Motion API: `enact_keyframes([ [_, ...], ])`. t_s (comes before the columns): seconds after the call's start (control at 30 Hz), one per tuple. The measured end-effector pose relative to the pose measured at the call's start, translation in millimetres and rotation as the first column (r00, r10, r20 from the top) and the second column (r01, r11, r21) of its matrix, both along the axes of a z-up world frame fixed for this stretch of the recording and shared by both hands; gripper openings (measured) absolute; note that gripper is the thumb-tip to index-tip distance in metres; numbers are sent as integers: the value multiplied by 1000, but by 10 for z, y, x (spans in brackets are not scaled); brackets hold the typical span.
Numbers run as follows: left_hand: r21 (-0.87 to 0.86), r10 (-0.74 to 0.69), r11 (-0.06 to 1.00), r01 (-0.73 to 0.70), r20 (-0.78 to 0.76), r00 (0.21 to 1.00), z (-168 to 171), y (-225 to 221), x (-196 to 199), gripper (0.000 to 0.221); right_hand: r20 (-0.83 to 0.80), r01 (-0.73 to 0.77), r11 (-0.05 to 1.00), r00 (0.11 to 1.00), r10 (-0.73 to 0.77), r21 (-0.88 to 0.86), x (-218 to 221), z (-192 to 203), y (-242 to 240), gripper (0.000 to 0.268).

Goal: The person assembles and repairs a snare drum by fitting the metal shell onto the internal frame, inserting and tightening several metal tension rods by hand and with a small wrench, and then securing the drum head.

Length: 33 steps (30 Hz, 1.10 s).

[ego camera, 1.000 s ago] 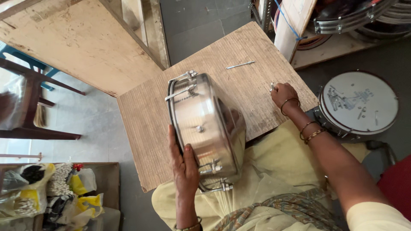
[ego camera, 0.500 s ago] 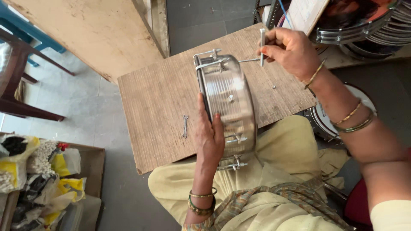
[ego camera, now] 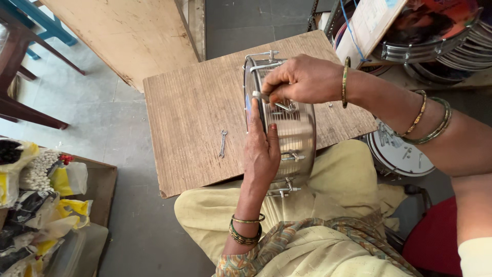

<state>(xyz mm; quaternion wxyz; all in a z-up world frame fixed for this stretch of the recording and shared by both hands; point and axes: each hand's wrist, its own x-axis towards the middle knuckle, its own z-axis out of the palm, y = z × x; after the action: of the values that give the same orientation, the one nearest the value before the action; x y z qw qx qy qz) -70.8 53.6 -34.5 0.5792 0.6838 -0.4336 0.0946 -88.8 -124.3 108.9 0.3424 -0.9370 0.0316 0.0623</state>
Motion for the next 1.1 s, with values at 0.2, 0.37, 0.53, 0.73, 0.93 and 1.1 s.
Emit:
enact_keyframes([
  [0.2, 47, -20, 999, 27, -135, 991, 1, 8, 0, 62, 2, -129, 972, 991, 132, -196, 38, -36, -31, 20],
  [0.37, 75, 5, 997, 13, -228, 974, -28, -19, -14, 67, -76, -135, 922, 990, 115, -362, 114, -107, 2, 24],
  [0.53, -68, -57, 997, 42, -248, 967, -44, -10, -21, 71, -224, -133, 870, 974, 26, -474, 173, -157, 49, 20],
  [0.73, 4, -22, 1000, 23, -241, 970, 71, 44, -2, 67, -284, -107, 854, 958, -49, -509, 230, -145, 45, 22],
  [0.93, 3, -19, 1000, 21, -310, 951, 36, 36, -23, 60, -201, -32, 872, 977, -77, -489, 168, -95, 27, 26],
  [1.1, -125, -79, 991, 48, -256, 964, -32, 36, -25, 51, -5, 44, 879, 999, -52, -475, -47, -80, -117, 25],
])
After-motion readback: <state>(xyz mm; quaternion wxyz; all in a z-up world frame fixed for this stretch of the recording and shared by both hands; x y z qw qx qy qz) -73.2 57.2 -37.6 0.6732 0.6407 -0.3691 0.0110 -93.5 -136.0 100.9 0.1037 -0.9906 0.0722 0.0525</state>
